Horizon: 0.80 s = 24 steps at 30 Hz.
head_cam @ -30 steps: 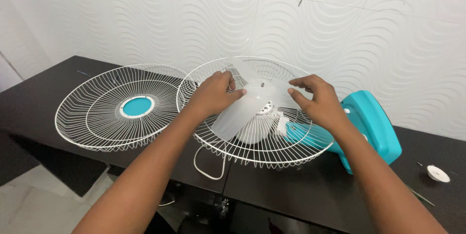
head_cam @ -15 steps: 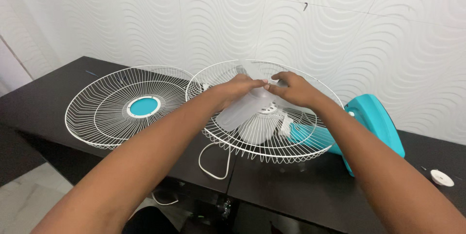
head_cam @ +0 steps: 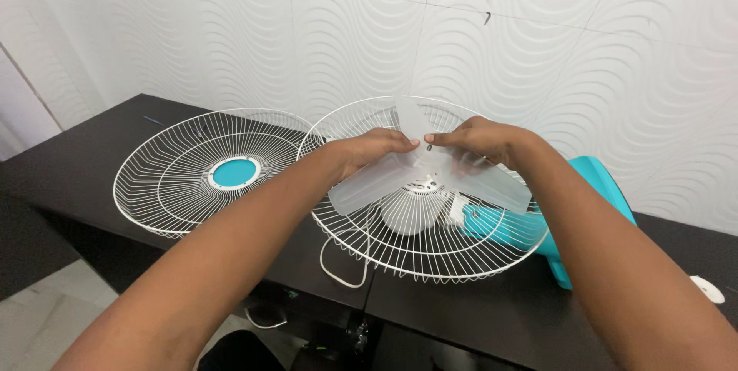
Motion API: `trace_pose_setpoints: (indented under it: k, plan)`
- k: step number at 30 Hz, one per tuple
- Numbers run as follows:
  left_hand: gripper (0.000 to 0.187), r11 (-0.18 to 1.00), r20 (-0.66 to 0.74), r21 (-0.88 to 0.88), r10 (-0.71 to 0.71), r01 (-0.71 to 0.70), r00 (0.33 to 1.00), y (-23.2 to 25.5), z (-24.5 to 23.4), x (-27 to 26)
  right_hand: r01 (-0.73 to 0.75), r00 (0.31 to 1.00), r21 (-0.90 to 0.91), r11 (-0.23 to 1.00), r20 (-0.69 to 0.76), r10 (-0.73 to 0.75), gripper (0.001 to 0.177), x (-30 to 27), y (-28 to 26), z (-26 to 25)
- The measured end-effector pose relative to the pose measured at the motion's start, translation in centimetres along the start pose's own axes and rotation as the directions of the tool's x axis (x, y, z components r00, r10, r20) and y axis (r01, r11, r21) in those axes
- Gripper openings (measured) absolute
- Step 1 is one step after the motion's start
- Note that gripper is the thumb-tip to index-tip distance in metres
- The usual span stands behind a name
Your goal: The person disassembles a small table fan by removing the front grille, unscrewing the blade hub, detaching the fan blade, and then using a screwdriver to remove screws from the motor housing. The components are placed on the table as they are removed.
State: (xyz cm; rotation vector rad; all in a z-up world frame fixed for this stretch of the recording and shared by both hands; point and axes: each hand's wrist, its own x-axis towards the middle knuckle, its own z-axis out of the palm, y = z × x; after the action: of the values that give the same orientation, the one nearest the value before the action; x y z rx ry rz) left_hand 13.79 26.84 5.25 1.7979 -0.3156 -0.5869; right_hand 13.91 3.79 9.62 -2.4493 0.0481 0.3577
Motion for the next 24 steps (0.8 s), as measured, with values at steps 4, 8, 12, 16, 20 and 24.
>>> trace_pose_setpoints:
  k: [4, 8, 12, 16, 20, 24]
  plan:
    - [0.061, 0.999, -0.049, -0.011, -0.031, 0.031, 0.998, 0.0, 0.1, 0.2, 0.035, 0.998, 0.027, 0.999, -0.054, -0.034, 0.092, 0.1, 0.0, 0.3]
    - [0.057, 0.999, -0.013, -0.028, 0.024, -0.024, 1.0, 0.2, -0.2, 0.6, 0.029, 0.994, 0.029, 0.999, -0.104, -0.026, 0.08, 0.2, 0.0, 0.5]
    - [0.054, 0.998, -0.008, -0.005, 0.067, -0.067, 0.998, -0.2, -0.6, 1.3, 0.055, 0.993, 0.044, 0.998, -0.103, -0.05, 0.074, 0.3, 0.1, 0.4]
    - [0.054, 0.992, 0.026, -0.048, 0.118, -0.117, 0.993, 0.1, -1.1, 1.8, 0.079, 0.991, 0.067, 0.995, -0.114, -0.071, 0.067, 0.2, 0.0, 0.2]
    - [0.05, 0.991, -0.054, -0.052, 0.121, -0.123, 0.991, 1.4, -1.3, 1.4, 0.096, 0.986, 0.053, 0.994, -0.141, -0.088, 0.06, -0.5, -0.9, -1.1]
    - [0.052, 0.984, -0.031, -0.029, 0.172, -0.173, 0.985, 2.7, -1.7, -0.2, 0.128, 0.982, 0.047, 0.991, -0.149, -0.12, 0.059, -1.8, -2.1, -1.6]
